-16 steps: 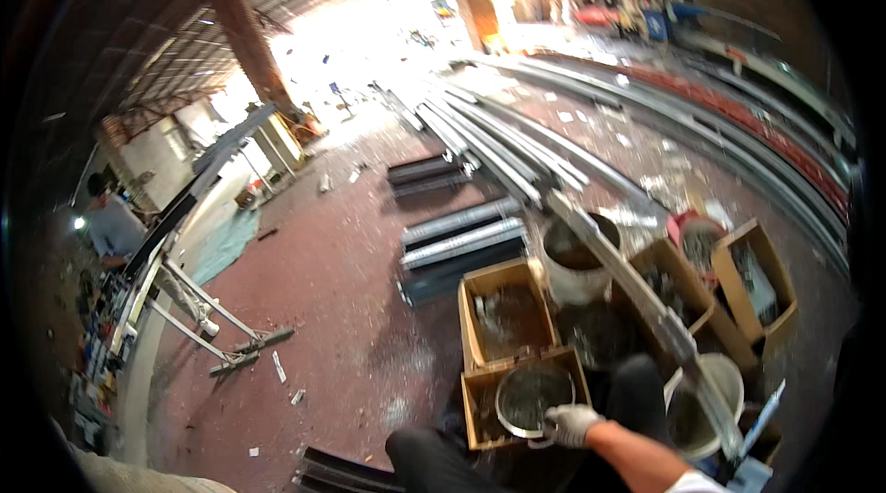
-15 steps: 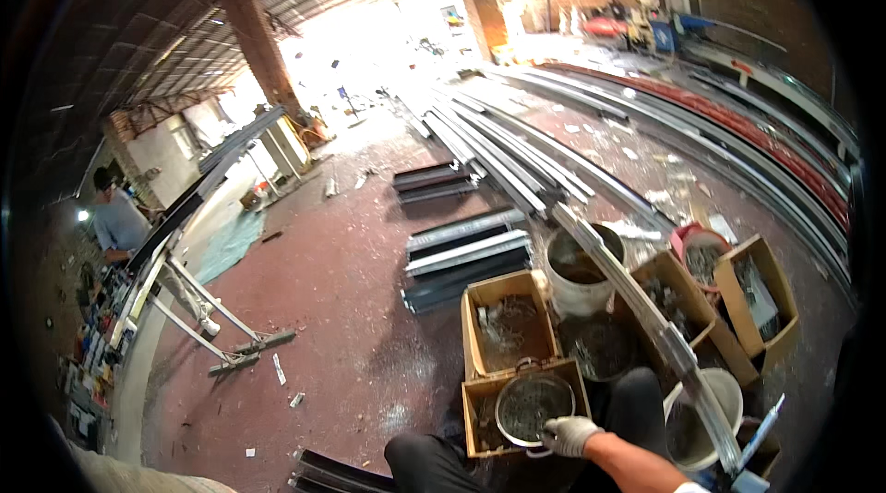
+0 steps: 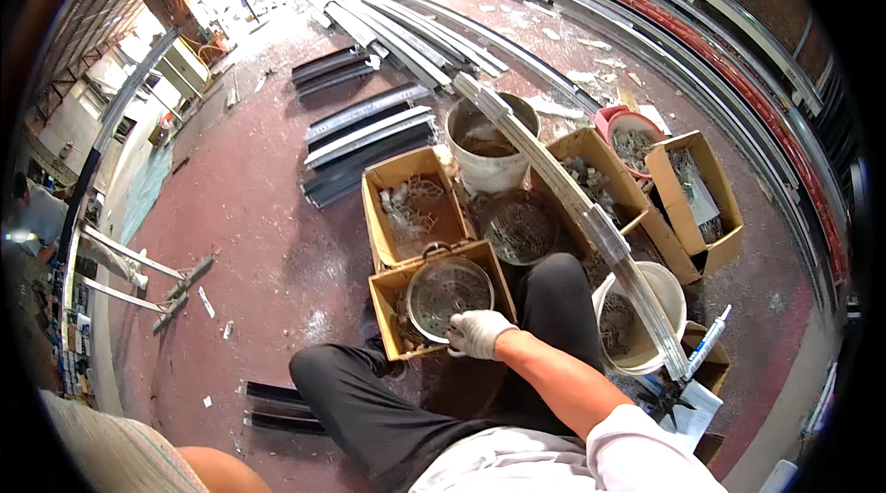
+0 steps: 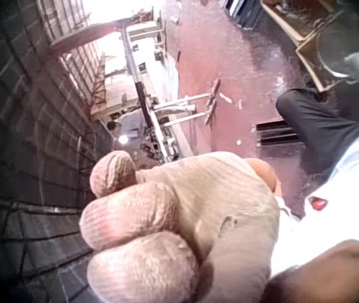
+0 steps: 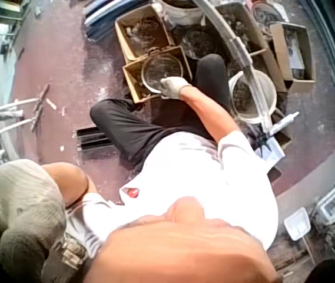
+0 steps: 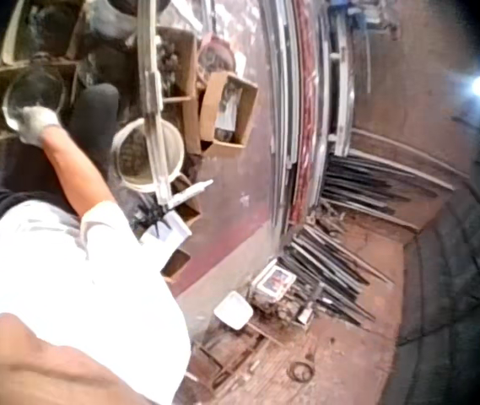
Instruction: The person sits on the floor and assembles metal frame components by inserting small metal brackets into slots on the frame. The person repeatedly picks up brackets from a container and fits them into the frame, then places the assembled frame on the floor.
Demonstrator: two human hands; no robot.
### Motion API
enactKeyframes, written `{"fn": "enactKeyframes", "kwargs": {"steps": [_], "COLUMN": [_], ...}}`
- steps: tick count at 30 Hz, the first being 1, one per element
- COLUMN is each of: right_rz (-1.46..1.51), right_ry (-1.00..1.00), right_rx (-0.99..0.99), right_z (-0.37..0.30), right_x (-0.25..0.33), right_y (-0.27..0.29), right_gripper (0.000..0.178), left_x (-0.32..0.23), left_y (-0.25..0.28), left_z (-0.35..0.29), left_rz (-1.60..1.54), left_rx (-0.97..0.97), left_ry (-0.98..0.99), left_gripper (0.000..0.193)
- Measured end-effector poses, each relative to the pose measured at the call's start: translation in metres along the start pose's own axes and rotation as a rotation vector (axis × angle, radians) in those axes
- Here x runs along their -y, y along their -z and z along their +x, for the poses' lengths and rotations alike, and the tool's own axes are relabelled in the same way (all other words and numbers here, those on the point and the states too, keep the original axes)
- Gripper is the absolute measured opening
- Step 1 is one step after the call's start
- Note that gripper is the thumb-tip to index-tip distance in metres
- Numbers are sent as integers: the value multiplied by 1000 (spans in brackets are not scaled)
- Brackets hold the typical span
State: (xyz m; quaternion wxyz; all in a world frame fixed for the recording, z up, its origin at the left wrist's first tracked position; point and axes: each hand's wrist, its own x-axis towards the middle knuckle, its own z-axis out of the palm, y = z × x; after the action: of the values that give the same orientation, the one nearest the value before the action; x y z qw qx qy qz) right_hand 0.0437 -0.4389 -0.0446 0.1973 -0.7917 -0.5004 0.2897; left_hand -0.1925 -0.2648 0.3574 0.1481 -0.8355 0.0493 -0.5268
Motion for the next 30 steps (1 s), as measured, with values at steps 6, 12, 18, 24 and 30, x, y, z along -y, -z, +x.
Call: {"fn": "enactKeyframes", "kwargs": {"steps": [6,12,18,24,30], "right_rz": [-13,-71,-64,-59,-98], "right_ry": [-52,-8,-4,-13,-23], "right_rx": [118,166,129,142,201], "right_z": [7,17,20,25,36], "right_x": [3,11,0,5,11], "right_y": [8,12,1,-2,-3], "right_gripper": [30,32,30,32,32], "left_x": [-2,-1,-1,-1,3], "left_y": [-4,-17,-27,-51,-110], "left_z": [-5,-11,-13,-3,-33], "left_rz": [-28,-68,-127,-242,-449], "left_rx": [28,54,51,14,-8], "left_ry": [-12,-2,-11,-18,218], "left_gripper": [23,22,21,20,20]}}
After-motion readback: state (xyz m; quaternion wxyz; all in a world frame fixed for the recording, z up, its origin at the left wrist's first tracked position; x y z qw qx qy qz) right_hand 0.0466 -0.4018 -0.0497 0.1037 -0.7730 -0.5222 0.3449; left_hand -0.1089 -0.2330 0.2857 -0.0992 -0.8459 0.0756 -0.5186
